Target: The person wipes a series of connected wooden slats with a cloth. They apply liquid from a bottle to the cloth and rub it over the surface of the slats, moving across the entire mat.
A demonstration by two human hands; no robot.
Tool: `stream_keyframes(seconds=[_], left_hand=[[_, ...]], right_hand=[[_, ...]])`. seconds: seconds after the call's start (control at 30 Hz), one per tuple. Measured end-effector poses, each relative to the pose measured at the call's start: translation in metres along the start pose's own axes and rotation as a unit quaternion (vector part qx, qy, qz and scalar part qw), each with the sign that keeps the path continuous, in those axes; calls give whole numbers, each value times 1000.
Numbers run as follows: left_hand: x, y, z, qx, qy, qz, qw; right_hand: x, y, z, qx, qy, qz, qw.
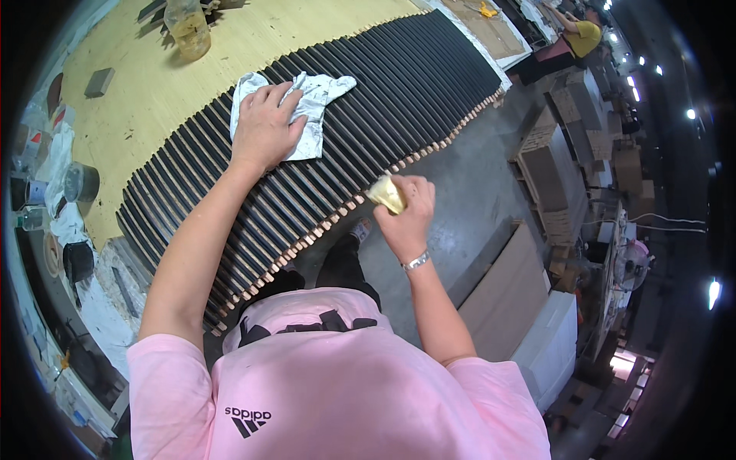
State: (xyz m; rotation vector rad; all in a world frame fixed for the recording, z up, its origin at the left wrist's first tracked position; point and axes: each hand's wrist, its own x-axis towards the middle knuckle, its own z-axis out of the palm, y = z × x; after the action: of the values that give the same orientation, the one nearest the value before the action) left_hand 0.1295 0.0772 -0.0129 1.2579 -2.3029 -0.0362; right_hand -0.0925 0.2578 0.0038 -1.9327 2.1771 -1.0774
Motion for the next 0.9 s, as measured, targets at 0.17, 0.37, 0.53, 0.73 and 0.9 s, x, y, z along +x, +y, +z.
stream_keyframes(seconds=[0.17,0.37,0.53,0.73,0.9], left_hand=[[0,1,-1,14,2,6,1000],[-1,-1,3,14,2,4,1000],[-1,-1,2,15,1,7,1000],[0,0,2,11,3,5,1000],[-1,1,3,6,8,4,1000]], right_hand=[[0,-13,6,36,45,-30,998],[-21,-16,4,12,-17,-10,1000],[-12,-28,9,37,18,-27,999],[-29,-29,5,47,13,-20,999],[-30,-41,10,64,1,-46,997]])
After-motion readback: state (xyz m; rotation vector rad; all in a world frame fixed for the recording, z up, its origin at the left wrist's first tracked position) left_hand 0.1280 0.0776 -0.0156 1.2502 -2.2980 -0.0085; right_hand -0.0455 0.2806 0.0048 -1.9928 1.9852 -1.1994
